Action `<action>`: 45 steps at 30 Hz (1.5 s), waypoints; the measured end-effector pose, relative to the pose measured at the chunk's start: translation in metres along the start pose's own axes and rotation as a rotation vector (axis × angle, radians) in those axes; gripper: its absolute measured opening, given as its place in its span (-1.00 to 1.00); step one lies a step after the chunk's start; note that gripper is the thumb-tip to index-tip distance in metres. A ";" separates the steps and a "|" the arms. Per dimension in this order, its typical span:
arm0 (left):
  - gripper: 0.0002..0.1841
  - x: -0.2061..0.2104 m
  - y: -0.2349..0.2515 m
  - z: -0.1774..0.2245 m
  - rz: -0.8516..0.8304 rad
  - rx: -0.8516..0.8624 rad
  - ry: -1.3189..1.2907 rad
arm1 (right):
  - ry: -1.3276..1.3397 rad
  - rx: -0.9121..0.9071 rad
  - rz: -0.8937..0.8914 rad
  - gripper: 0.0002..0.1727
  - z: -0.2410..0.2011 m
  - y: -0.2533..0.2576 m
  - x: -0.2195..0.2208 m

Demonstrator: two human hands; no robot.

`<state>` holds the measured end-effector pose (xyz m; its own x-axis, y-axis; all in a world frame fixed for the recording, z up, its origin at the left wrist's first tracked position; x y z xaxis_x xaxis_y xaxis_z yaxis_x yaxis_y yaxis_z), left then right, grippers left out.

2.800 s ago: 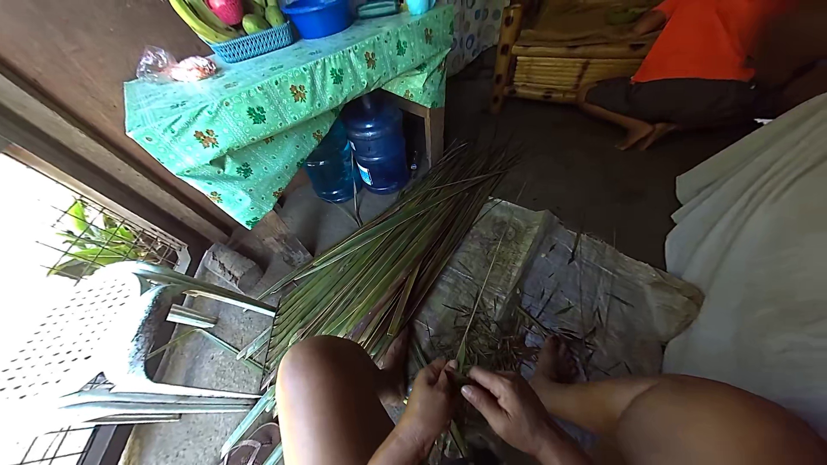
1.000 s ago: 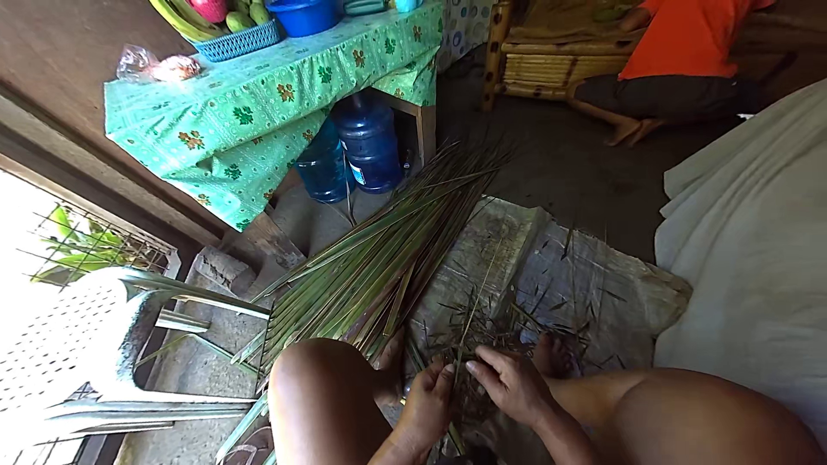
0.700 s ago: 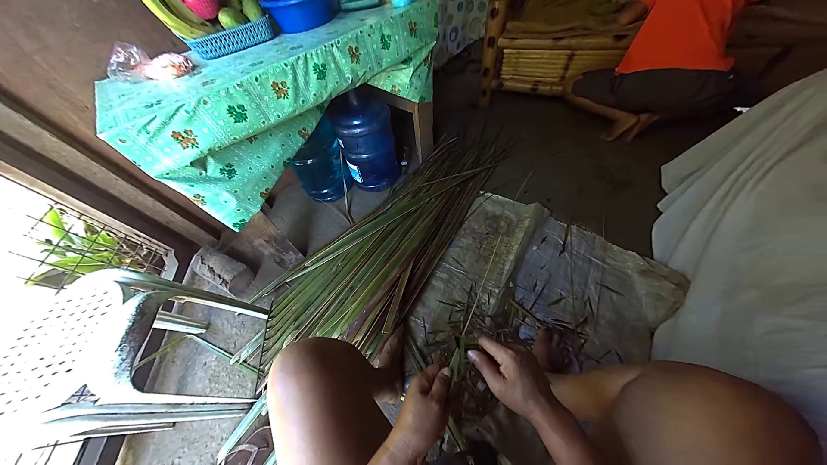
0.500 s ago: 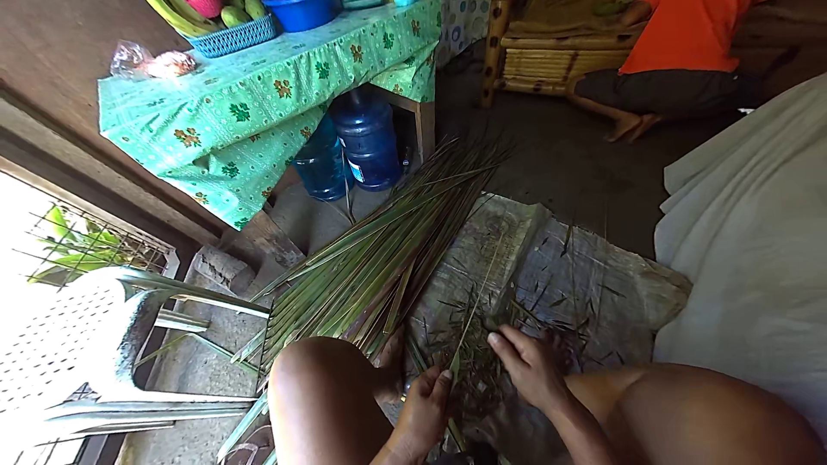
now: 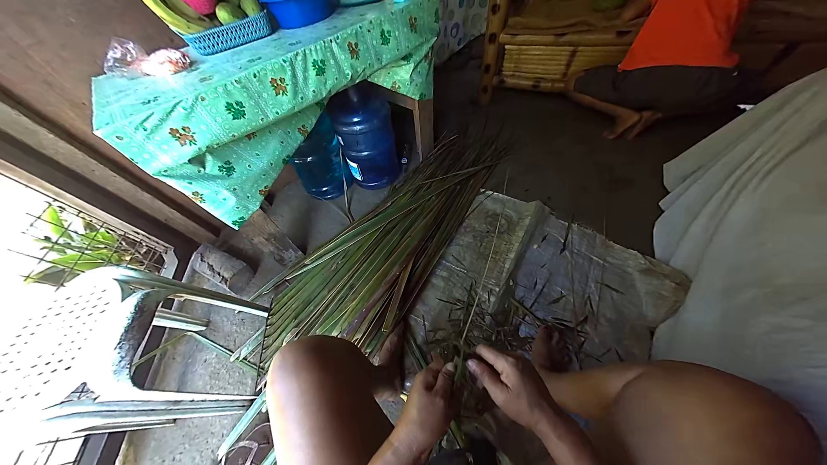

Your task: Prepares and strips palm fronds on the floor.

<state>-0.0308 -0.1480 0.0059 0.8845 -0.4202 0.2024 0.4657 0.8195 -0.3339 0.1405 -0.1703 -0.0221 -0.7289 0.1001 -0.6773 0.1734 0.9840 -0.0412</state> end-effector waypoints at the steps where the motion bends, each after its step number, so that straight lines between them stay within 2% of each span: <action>1: -0.69 0.001 -0.003 0.000 -0.017 -0.019 -0.003 | -0.006 0.033 0.027 -0.49 0.003 0.002 -0.003; 3: -0.69 0.002 -0.006 -0.002 -0.053 -0.048 -0.006 | -0.017 0.072 0.102 -0.58 0.008 0.008 -0.010; 5: -0.68 0.000 -0.007 -0.004 -0.060 -0.061 -0.018 | 0.048 0.100 0.093 -0.61 0.008 0.009 -0.014; 9: -0.68 -0.001 -0.003 -0.002 -0.033 -0.031 -0.016 | 0.343 0.234 -0.330 -0.60 -0.010 -0.004 -0.008; 10: -0.70 0.000 -0.002 -0.001 -0.036 -0.015 -0.003 | 0.375 0.250 -0.367 -0.63 -0.012 -0.007 -0.003; 13: -0.74 -0.004 -0.004 0.000 -0.083 0.028 0.024 | 0.426 0.262 -0.287 -0.59 -0.010 -0.005 0.000; 16: -0.72 -0.009 -0.006 -0.010 -0.084 0.073 0.082 | 0.334 0.231 -0.235 -0.58 -0.001 0.000 -0.002; 19: -0.68 -0.011 -0.005 -0.014 0.005 0.077 0.099 | 0.190 0.059 -0.249 -0.48 -0.007 -0.011 0.000; 21: -0.68 -0.012 -0.003 -0.012 0.030 0.084 0.106 | 0.073 -0.094 -0.158 -0.45 -0.011 -0.019 0.006; 23: -0.68 -0.014 -0.002 -0.013 0.036 0.090 0.109 | -0.006 -0.154 -0.069 -0.43 -0.010 -0.019 0.007; 29: -0.68 -0.014 -0.007 -0.016 0.012 0.054 0.059 | -0.015 0.128 -0.065 -0.48 0.009 0.008 -0.007; 32: -0.67 -0.014 -0.005 -0.016 0.026 0.024 0.060 | 0.026 0.100 -0.077 -0.46 0.003 0.004 -0.008; 35: -0.66 -0.013 0.000 -0.011 0.048 0.029 0.056 | 0.120 -0.028 -0.187 -0.47 -0.012 -0.011 0.002; 37: -0.66 -0.011 0.003 -0.008 0.042 0.049 0.044 | 0.101 -0.087 -0.160 -0.46 -0.013 -0.015 0.010; 45: -0.66 -0.008 -0.003 -0.010 0.036 -0.005 -0.022 | -0.103 0.055 -0.016 -0.44 0.003 0.007 0.002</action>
<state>-0.0393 -0.1511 -0.0036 0.9001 -0.3816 0.2104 0.4336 0.8322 -0.3456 0.1421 -0.1641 -0.0265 -0.6606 0.0661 -0.7478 0.2007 0.9754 -0.0911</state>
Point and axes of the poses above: each hand's wrist, its own y-axis towards the middle knuckle, its own x-axis out of the palm, z = x × y, the point moved 2 cm from there along y, towards the middle knuckle, and after that the axes turned 14 degrees about x, right-handed, at the moved point
